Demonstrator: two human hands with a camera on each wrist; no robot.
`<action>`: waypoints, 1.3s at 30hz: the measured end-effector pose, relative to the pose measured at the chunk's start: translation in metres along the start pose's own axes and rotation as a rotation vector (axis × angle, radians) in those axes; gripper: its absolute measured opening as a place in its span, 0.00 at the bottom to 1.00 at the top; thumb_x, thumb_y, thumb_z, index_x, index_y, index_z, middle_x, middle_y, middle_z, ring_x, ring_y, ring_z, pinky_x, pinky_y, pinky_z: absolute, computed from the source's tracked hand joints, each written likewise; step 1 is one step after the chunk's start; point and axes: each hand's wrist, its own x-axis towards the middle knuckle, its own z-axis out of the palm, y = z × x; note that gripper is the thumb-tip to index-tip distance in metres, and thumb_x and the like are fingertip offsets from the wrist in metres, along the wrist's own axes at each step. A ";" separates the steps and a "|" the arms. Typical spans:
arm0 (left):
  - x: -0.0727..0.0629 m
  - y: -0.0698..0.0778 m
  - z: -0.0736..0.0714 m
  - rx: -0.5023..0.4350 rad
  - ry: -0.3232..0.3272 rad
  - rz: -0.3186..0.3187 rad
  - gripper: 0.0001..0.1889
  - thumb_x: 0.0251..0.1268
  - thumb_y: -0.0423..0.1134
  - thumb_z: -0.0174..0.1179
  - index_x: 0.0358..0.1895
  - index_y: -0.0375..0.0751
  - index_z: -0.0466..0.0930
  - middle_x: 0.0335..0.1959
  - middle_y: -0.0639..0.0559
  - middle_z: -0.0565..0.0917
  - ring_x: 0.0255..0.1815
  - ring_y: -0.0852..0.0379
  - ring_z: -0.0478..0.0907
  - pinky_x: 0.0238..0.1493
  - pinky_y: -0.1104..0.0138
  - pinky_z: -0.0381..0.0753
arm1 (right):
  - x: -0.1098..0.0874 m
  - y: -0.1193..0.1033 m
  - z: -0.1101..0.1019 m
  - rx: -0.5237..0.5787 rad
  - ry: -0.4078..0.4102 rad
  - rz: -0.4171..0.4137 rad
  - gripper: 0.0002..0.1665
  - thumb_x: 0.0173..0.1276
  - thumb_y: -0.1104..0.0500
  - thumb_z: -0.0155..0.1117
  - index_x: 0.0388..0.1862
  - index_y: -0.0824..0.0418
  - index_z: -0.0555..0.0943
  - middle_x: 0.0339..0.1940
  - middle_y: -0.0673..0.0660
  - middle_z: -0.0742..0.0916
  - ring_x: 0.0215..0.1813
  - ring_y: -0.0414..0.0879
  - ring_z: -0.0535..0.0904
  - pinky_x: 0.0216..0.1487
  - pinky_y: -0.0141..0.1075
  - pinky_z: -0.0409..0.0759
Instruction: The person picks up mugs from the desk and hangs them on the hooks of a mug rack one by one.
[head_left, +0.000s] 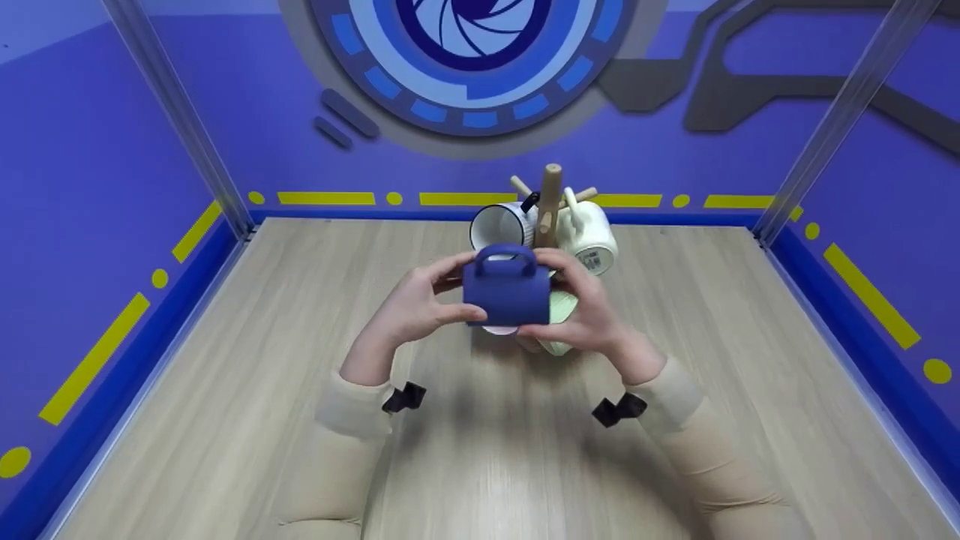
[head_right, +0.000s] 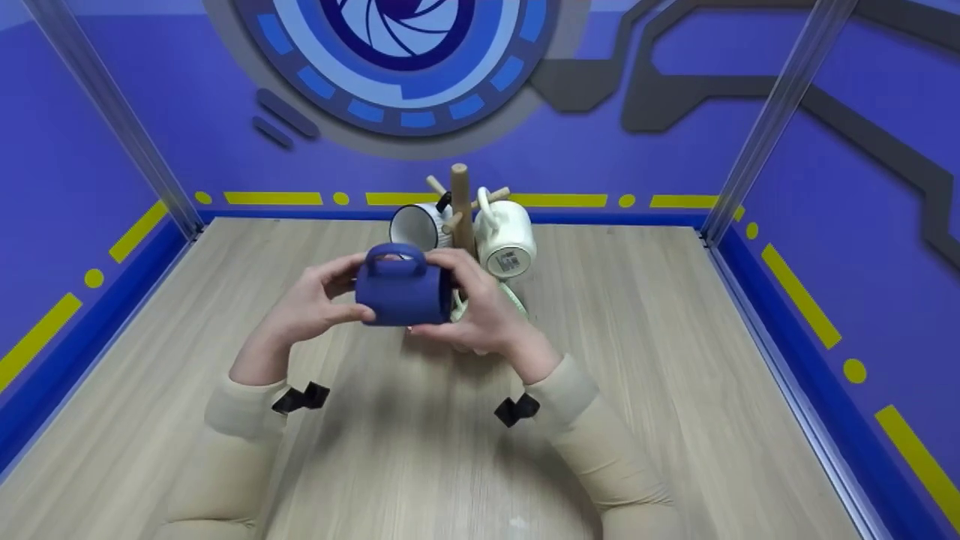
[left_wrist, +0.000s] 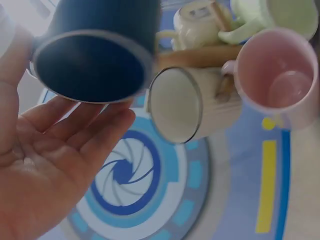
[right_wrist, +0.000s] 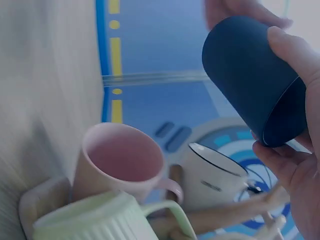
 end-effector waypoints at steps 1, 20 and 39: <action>0.002 -0.003 0.003 -0.039 -0.011 0.010 0.44 0.53 0.42 0.79 0.75 0.42 0.70 0.71 0.42 0.78 0.70 0.44 0.78 0.73 0.57 0.76 | -0.001 0.000 -0.003 0.022 0.025 0.023 0.53 0.47 0.58 0.89 0.66 0.75 0.70 0.62 0.71 0.80 0.63 0.41 0.79 0.53 0.28 0.85; 0.046 -0.030 0.067 -0.464 0.200 -0.159 0.33 0.69 0.40 0.68 0.76 0.40 0.69 0.73 0.37 0.75 0.70 0.41 0.78 0.68 0.55 0.81 | 0.001 0.022 -0.039 -0.023 0.145 0.539 0.41 0.53 0.65 0.78 0.67 0.67 0.75 0.55 0.64 0.83 0.52 0.44 0.77 0.52 0.34 0.77; 0.054 -0.047 0.077 -0.516 0.262 -0.181 0.34 0.67 0.37 0.69 0.75 0.44 0.70 0.72 0.39 0.74 0.69 0.42 0.78 0.59 0.57 0.87 | -0.006 0.040 -0.039 -0.232 0.089 0.410 0.46 0.51 0.57 0.85 0.69 0.62 0.76 0.62 0.70 0.71 0.62 0.49 0.58 0.68 0.55 0.64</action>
